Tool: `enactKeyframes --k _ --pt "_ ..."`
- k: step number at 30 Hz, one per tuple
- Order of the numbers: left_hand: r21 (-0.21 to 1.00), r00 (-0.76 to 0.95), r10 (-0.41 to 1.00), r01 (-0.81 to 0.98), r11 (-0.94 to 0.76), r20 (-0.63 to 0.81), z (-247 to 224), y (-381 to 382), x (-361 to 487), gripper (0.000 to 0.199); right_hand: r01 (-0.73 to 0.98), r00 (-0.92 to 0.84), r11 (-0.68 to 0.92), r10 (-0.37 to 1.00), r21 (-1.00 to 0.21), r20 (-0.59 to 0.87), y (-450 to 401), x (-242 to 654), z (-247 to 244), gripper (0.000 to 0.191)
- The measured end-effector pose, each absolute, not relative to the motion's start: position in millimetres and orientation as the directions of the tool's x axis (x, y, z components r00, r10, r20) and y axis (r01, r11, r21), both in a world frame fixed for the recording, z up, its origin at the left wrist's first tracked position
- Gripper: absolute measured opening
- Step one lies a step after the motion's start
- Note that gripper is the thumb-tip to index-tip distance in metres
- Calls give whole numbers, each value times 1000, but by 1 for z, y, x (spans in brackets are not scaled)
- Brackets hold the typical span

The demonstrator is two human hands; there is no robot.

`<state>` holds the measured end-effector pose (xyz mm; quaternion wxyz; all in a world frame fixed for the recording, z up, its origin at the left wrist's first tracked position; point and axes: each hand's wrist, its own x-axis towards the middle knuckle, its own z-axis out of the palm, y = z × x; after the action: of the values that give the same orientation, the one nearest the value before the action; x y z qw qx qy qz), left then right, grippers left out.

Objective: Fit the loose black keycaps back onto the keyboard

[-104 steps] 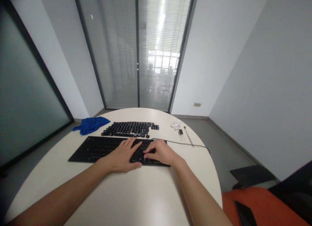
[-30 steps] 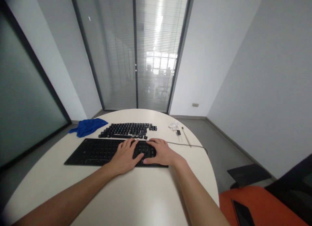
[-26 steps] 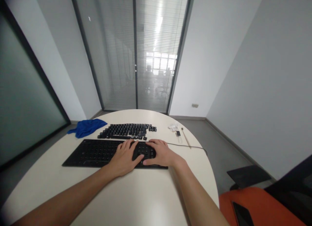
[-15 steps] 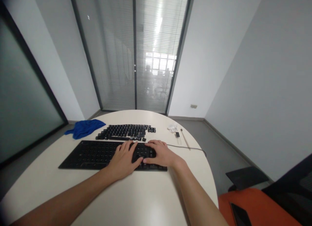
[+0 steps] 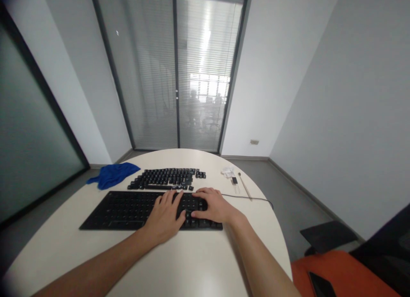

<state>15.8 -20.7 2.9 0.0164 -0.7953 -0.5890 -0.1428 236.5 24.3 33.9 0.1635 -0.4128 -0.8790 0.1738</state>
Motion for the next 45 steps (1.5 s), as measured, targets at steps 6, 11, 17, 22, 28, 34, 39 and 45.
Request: enactKeyframes --k 6,11,17,22,28,34,39,45 --pt "142 268 925 939 -313 269 1 -20 17 64 628 -628 647 750 -433 209 36 238 30 51" --pt "132 263 930 944 -303 256 0 -17 19 65 612 -629 667 736 -425 250 41 240 24 48" --pt "125 280 934 942 -312 224 4 -17 20 64 607 -625 673 733 -422 271 40 240 22 49" --pt "112 272 940 948 -299 207 8 -18 20 63 592 -615 671 734 -448 287 40 239 21 40" --pt "105 283 933 944 -311 223 4 -18 19 63 573 -592 649 750 -501 295 42 236 22 36" --pt "81 296 922 942 -325 248 4 -18 19 63 820 -290 374 924 -434 249 60 241 17 31" --pt "73 304 920 941 -331 247 5 -18 19 64 931 -133 186 974 -315 184 90 238 12 34" --pt "61 305 914 941 -332 265 4 -18 18 64 977 -96 127 979 -171 181 111 223 14 41"
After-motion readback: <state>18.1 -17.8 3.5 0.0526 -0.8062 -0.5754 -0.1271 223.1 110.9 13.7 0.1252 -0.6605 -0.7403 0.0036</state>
